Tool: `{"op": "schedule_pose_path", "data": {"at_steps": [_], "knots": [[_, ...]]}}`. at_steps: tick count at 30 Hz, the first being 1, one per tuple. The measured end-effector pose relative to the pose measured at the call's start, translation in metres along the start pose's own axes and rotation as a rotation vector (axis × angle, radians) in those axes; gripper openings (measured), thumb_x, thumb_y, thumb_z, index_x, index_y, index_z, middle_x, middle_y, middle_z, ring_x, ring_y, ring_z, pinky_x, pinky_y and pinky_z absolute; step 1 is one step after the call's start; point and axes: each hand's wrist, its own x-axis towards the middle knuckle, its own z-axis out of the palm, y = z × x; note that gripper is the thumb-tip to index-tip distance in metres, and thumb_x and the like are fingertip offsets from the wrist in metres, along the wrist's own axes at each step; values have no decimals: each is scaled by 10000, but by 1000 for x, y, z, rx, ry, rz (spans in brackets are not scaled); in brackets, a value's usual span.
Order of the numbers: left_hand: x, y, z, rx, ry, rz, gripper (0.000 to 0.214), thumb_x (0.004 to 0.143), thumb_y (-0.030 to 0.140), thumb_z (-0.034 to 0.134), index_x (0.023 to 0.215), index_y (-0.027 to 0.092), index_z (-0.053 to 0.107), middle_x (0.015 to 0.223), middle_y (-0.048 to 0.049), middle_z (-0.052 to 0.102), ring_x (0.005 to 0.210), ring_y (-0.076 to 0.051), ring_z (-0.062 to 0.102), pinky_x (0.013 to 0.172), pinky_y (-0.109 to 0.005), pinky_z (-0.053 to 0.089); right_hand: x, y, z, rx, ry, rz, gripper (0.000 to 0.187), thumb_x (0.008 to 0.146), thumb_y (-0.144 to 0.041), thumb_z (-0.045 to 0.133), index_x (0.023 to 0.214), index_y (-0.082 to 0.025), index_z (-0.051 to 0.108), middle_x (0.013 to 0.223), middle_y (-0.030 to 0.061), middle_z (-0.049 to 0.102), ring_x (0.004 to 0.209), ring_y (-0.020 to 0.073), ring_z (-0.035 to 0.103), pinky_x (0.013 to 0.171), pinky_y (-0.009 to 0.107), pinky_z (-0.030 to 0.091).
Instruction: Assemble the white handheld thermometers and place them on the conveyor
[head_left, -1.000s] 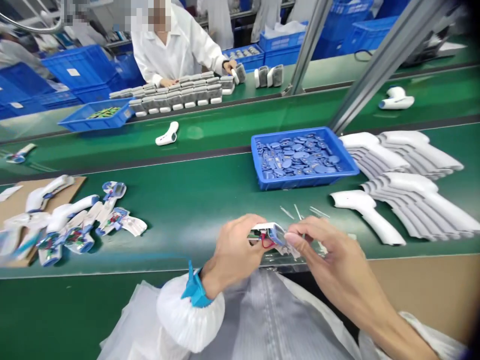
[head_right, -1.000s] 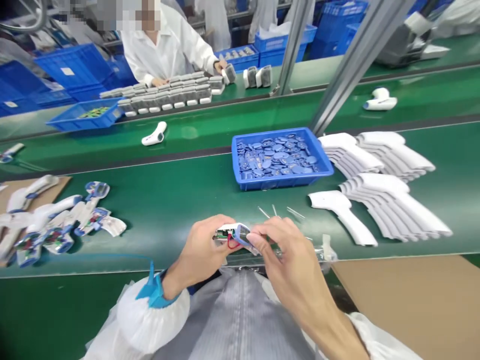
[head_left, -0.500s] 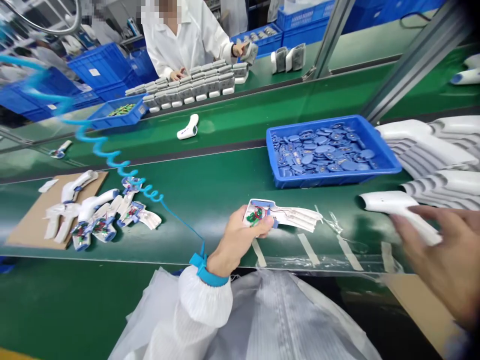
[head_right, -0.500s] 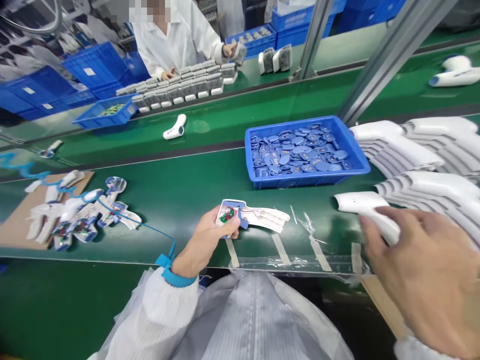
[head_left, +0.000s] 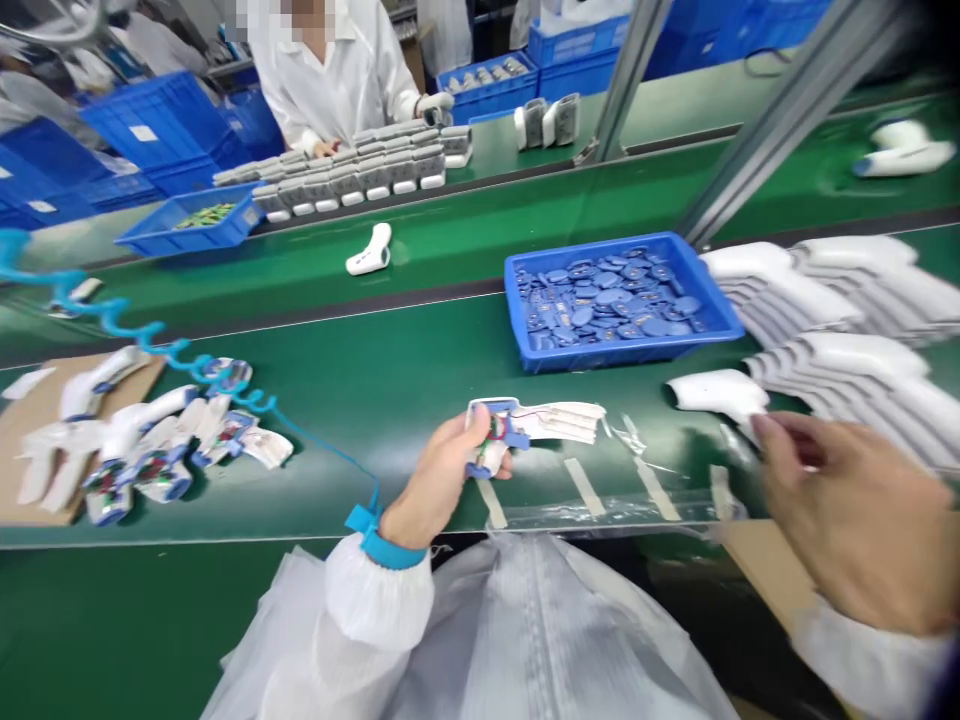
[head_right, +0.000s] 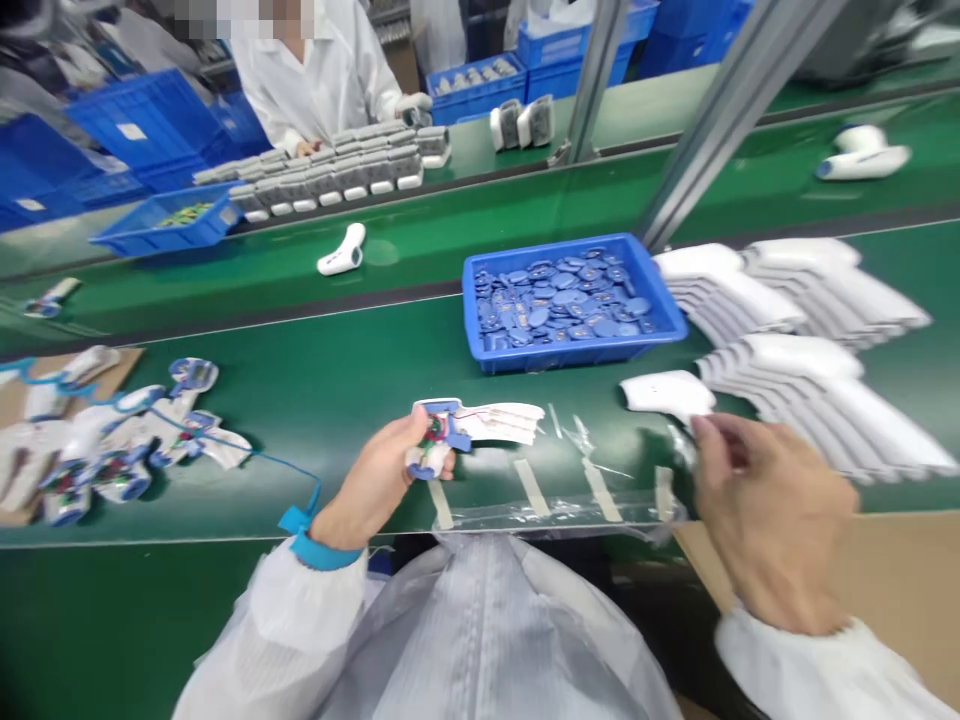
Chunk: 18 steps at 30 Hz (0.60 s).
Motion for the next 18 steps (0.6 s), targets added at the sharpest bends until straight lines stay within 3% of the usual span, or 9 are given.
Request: {"op": "schedule_pose_path", "data": {"at_steps": [2, 4, 7, 10, 13, 16, 18], "knots": [[0, 1, 2, 26, 16, -14, 571, 898, 628, 697, 1126, 105, 684, 838, -65, 680, 682, -145, 604, 665, -268, 487, -1, -28, -12, 21, 0, 14, 384, 1041, -471, 411, 1027, -193, 676, 939, 162, 669, 856, 347, 640, 734, 444, 424], [1, 2, 5, 45, 0, -10, 500, 901, 560, 727, 1118, 111, 690, 829, -56, 683, 694, -140, 604, 676, -262, 469, -3, -40, -15, 1, -83, 14, 375, 1037, -448, 421, 1078, -188, 687, 1028, 191, 677, 888, 347, 648, 716, 431, 427], [5, 0, 10, 77, 6, 0, 401, 911, 496, 728, 997, 106, 699, 746, -51, 668, 664, -136, 584, 674, -267, 450, -6, -34, -11, -74, -192, 93, 325, 1000, -431, 481, 1030, -210, 717, 1036, 210, 674, 804, 330, 642, 616, 422, 390], [9, -1, 13, 79, -4, -25, 386, 917, 482, 718, 1008, 107, 698, 746, -51, 666, 645, -129, 580, 646, -258, 427, -8, -28, -4, -61, -131, 147, 266, 972, -350, 501, 934, -218, 729, 983, 188, 705, 786, 327, 660, 624, 435, 424], [11, 0, 13, 16, -59, -41, 422, 894, 437, 756, 1177, 133, 680, 968, -77, 701, 743, -136, 617, 707, -265, 464, -12, -42, 4, 54, -70, -46, 285, 987, -307, 466, 1036, -201, 726, 1039, 182, 738, 928, 342, 688, 730, 441, 488], [9, 4, 12, 23, -80, -27, 489, 847, 364, 810, 1263, 158, 655, 1046, -78, 694, 819, -143, 618, 764, -273, 474, -17, -57, 4, 180, -222, -351, 387, 997, -248, 360, 1180, -199, 697, 1027, 133, 765, 887, 309, 690, 764, 451, 491], [6, 6, 12, 73, -68, -1, 517, 807, 320, 843, 1263, 165, 657, 1011, -57, 685, 818, -131, 597, 743, -254, 455, -15, -54, -1, 202, -261, -358, 386, 1002, -296, 400, 1241, -218, 692, 1041, 123, 761, 882, 305, 686, 785, 467, 482]]}}
